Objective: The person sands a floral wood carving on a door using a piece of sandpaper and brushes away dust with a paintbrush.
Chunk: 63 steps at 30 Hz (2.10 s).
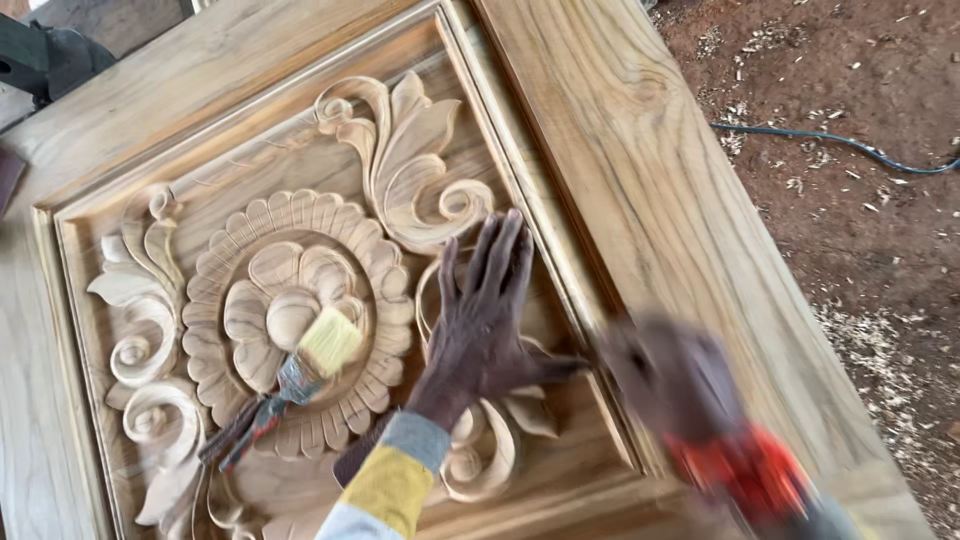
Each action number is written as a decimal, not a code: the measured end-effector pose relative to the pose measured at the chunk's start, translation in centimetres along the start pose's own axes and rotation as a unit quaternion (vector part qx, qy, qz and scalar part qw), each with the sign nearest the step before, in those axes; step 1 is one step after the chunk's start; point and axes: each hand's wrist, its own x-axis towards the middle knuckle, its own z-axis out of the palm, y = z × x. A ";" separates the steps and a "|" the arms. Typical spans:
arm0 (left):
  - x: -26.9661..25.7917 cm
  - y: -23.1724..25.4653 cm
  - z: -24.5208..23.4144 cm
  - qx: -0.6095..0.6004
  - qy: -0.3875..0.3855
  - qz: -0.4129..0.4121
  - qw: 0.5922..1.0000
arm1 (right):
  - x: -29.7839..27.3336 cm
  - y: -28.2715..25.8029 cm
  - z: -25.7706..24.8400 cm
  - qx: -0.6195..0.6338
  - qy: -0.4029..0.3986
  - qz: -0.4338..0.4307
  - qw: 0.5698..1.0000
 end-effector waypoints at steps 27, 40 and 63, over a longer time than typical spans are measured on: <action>-6.4 4.1 3.6 -0.029 0.087 0.013 0.996 | -7.4 -5.1 -5.1 -0.060 -0.073 0.148 0.984; -7.3 5.2 2.6 -0.018 0.090 -0.001 0.996 | -7.4 -4.3 -4.6 -0.058 -0.079 0.108 0.989; -7.2 5.2 3.0 -0.057 0.062 -0.008 0.996 | -7.0 -4.7 -3.8 -0.096 -0.080 0.151 0.981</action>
